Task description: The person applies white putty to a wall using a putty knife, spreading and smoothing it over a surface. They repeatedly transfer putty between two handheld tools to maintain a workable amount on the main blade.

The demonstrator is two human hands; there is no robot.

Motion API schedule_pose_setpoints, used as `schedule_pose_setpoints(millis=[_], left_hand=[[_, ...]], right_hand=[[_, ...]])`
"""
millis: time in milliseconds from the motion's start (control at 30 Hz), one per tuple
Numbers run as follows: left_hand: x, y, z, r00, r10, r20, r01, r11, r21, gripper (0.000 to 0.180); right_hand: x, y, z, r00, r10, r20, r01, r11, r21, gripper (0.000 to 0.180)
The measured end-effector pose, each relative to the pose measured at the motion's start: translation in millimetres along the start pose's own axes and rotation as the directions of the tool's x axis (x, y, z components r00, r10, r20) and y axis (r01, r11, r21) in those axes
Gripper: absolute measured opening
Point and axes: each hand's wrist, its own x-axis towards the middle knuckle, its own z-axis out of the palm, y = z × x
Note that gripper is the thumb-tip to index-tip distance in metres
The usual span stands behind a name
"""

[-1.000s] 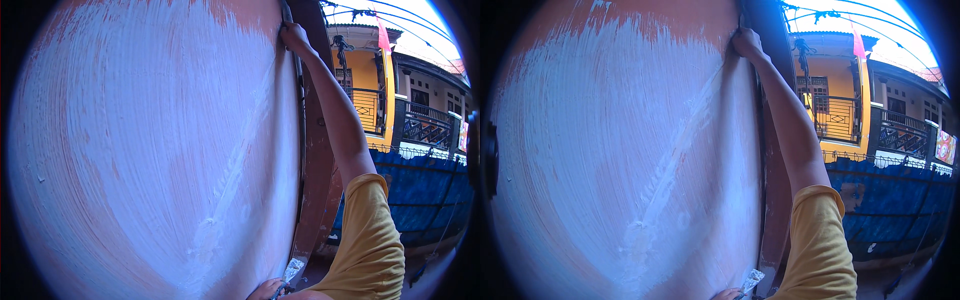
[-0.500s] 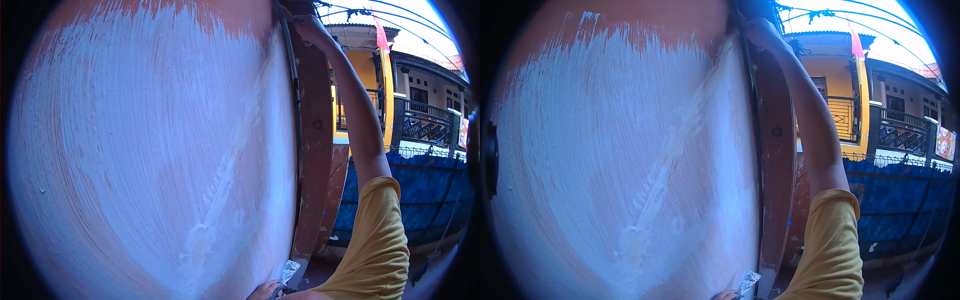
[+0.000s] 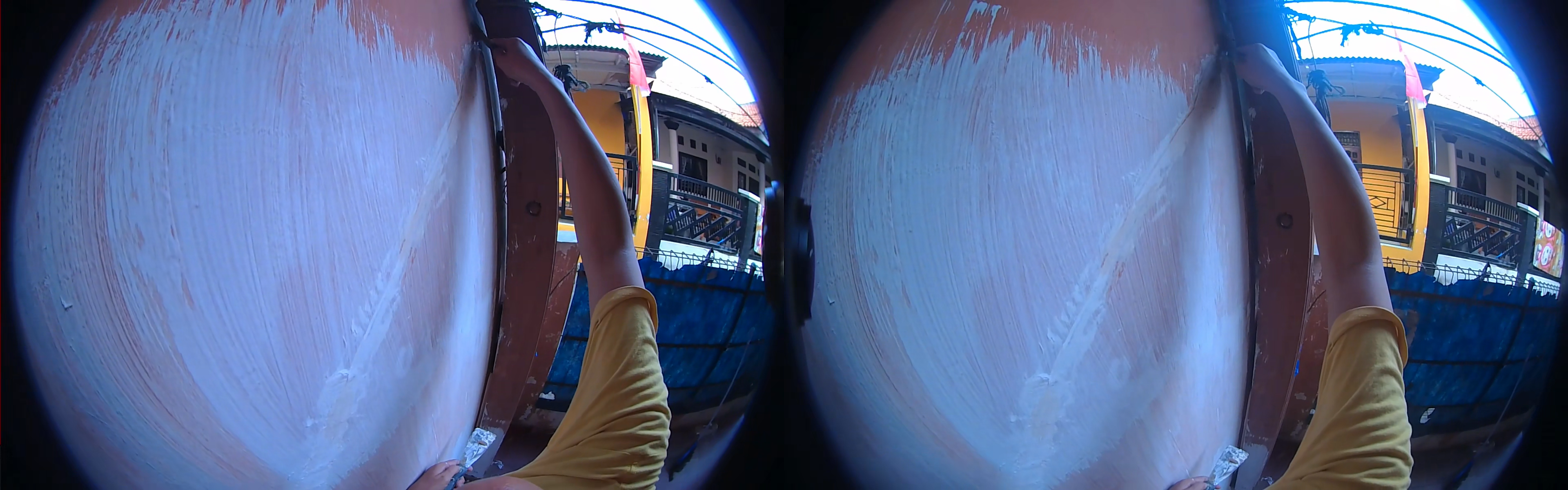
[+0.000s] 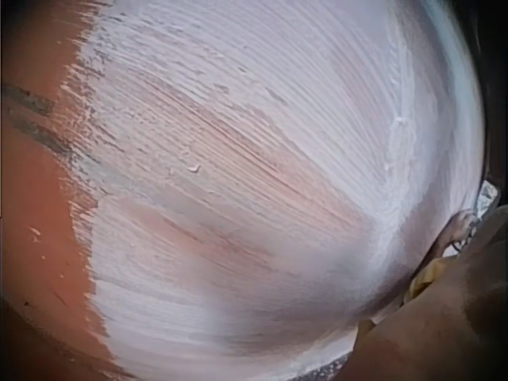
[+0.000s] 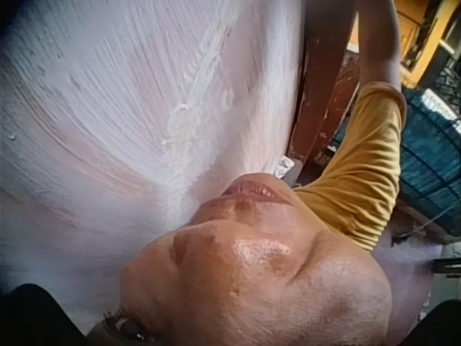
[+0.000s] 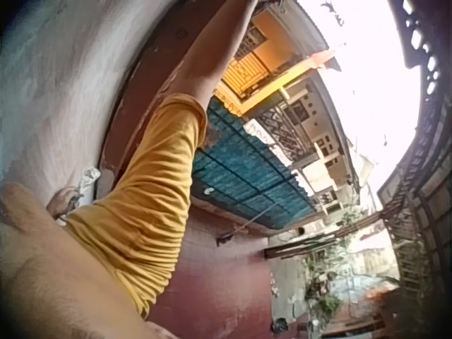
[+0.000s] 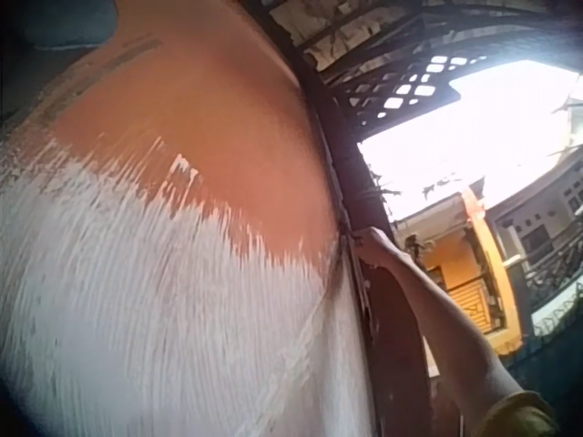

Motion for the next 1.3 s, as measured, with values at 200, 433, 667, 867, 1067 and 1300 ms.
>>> schedule_pose_setpoints(millis=[200, 433, 667, 867, 1067, 1300], left_hand=[[3.7, -3.2, -1.6, 0.998, 0.040, 0.050, -0.045, 0.992, 0.119, 0.017], [7.7, -6.9, 0.5, 0.998, -0.010, 0.060, 0.007, 0.999, 0.048, 0.015], [3.3, 22.3, 0.8, 0.940, -0.335, 0.059, 0.315, 0.791, -0.524, 0.022], [5.7, 1.2, 5.8, 0.989, -0.135, -0.051, 0.102, 0.902, -0.420, 0.022], [7.4, 2.1, 2.9, 0.989, 0.080, -0.121, -0.097, 0.985, -0.140, 0.018], [1.6, 27.9, -2.5, 0.997, -0.045, -0.058, 0.037, 0.991, -0.128, 0.015]], right_hand=[[-7.6, 4.4, -13.2, 0.976, -0.033, 0.217, 0.032, 0.999, 0.008, 0.036], [-36.2, 12.9, -68.4, 0.971, -0.061, 0.229, 0.054, 0.998, 0.038, 0.039], [-9.3, 2.0, -45.7, 0.998, -0.010, 0.064, 0.013, 0.999, -0.038, 0.037], [-2.8, -9.9, -11.3, 0.987, 0.152, 0.052, -0.147, 0.985, -0.093, 0.033], [3.7, -9.5, 25.9, 0.986, 0.087, -0.144, -0.123, 0.955, -0.270, 0.025], [6.5, 14.0, 38.5, 0.984, 0.051, -0.170, -0.082, 0.980, -0.181, 0.033]])
